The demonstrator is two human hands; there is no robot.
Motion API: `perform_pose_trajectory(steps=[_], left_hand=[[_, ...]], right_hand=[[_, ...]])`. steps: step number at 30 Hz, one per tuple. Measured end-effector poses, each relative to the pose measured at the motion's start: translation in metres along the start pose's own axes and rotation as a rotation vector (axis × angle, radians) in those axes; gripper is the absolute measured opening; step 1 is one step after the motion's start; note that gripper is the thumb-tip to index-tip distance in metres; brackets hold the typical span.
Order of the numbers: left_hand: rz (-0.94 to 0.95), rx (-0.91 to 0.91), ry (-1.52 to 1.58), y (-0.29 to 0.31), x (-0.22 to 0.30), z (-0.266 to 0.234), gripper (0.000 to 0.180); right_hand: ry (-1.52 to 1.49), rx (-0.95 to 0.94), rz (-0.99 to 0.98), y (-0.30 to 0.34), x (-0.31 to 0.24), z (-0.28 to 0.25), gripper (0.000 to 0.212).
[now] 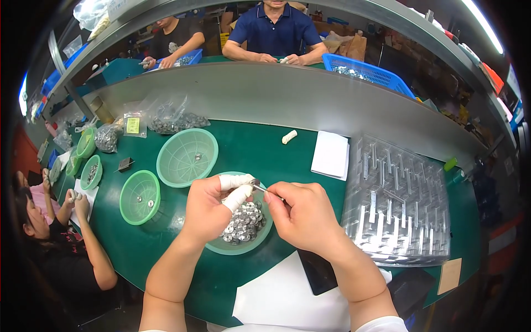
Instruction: Assemble small metal components from a bowl onto a cylindrical base at a workstation.
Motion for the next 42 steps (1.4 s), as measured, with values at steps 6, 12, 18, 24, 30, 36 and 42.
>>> perform_pose_trajectory(steps=[6,12,18,24,30,36,42], left_hand=[[0.386,0.211,-0.465,0.018,0.03,0.01,0.022],[0.39,0.231,-0.442,0.019,0.027,0.009,0.023],[0.454,0.106,-0.469,0.017,0.041,0.013,0.026],[0.412,-0.123,-0.467,0.01,0.05,0.012,0.029],[0.684,-0.191,-0.799,0.021,0.054,0.026,0.031],[0.766,-0.182,-0.793,0.019,0.05,0.026,0.028],[0.583,-0.27,-0.659,0.014,0.044,0.024,0.035]], right_hand=[[0.244,0.085,-0.075,0.003,-0.01,0.003,0.011],[0.307,0.111,-0.091,0.003,-0.014,0.002,0.012],[-0.03,0.106,-0.061,-0.002,0.005,-0.008,0.018],[-0.421,-0.132,0.139,0.001,0.01,-0.001,0.029],[-0.478,-0.235,0.176,0.004,0.015,0.006,0.029],[-0.465,-0.195,0.134,-0.001,0.006,0.005,0.023],[-0.24,-0.049,-0.154,-0.003,-0.009,-0.003,0.017]])
Point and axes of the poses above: each hand's wrist, its own y-axis away from the middle knuckle, its own z-axis out of the palm, x = y × z, the point moved 8 cm from there along -y, towards the middle knuckle, and after that the axes turned 6 degrees about -z, right-handed, at the moved point
